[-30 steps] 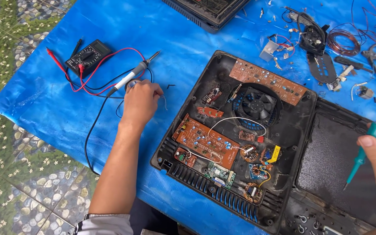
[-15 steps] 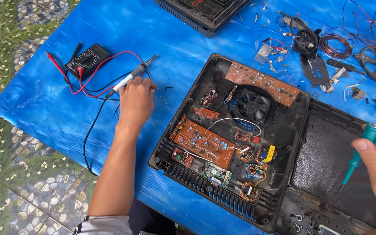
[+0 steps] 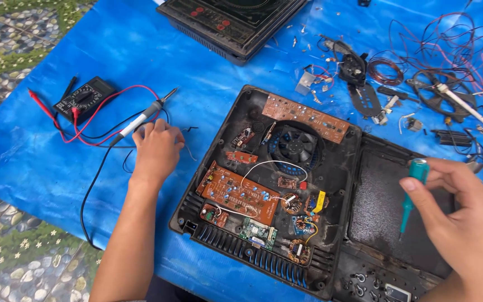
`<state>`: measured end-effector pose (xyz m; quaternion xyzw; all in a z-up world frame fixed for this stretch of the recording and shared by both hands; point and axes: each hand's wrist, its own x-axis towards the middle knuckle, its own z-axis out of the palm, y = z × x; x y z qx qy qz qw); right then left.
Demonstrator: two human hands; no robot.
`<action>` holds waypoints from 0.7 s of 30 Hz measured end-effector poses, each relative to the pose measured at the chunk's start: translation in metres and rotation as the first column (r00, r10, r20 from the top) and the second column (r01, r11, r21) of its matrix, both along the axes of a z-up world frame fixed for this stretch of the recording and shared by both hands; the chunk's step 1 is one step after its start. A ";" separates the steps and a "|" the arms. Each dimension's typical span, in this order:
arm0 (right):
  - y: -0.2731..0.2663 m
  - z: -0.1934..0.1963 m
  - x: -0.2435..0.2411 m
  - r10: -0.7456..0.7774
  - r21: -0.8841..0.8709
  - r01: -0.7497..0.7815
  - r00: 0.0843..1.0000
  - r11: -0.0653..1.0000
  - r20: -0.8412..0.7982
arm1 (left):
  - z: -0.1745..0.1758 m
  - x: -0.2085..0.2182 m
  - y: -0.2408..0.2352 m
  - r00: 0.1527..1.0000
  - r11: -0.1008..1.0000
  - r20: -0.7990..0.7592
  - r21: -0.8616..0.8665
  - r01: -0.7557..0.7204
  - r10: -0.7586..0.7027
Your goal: The person works on an open electronic device, using a screwdriver to manipulate wires and components on a circuit board. They then pick up a separate circuit board with a transformer and examine it closely.
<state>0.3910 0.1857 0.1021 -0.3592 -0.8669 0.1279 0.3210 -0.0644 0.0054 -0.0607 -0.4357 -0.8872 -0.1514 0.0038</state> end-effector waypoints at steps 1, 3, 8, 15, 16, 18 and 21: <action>-0.001 0.001 0.000 -0.045 0.014 0.044 0.997 0.999 0.059 | -0.002 0.000 0.001 1.000 0.999 -0.020 -0.036 0.004 -0.004; -0.004 0.005 -0.004 -0.095 0.038 0.091 0.989 0.995 0.116 | -0.018 -0.004 0.002 0.999 0.998 -0.039 -0.066 0.010 -0.013; -0.013 0.013 -0.021 -0.001 -0.007 0.001 0.999 1.000 0.039 | -0.033 -0.006 0.007 0.914 0.996 -0.404 -0.087 0.004 -0.039; -0.029 0.023 -0.048 0.023 -0.155 -0.031 0.998 0.987 -0.057 | 0.043 0.022 -0.004 0.986 0.911 -0.165 0.400 0.103 -0.039; -0.033 0.024 -0.053 0.069 -0.219 -0.083 0.995 0.972 -0.070 | 0.048 0.028 -0.003 0.978 0.906 -0.192 0.395 0.153 -0.082; -0.040 0.027 -0.063 0.116 -0.275 -0.136 0.989 0.952 -0.089 | 0.060 0.039 0.000 0.967 0.896 -0.223 0.393 0.204 -0.122; -0.050 0.029 -0.074 0.113 -0.293 -0.125 0.992 0.948 -0.059 | 0.083 0.059 0.004 0.897 0.710 -0.209 0.553 0.437 -0.390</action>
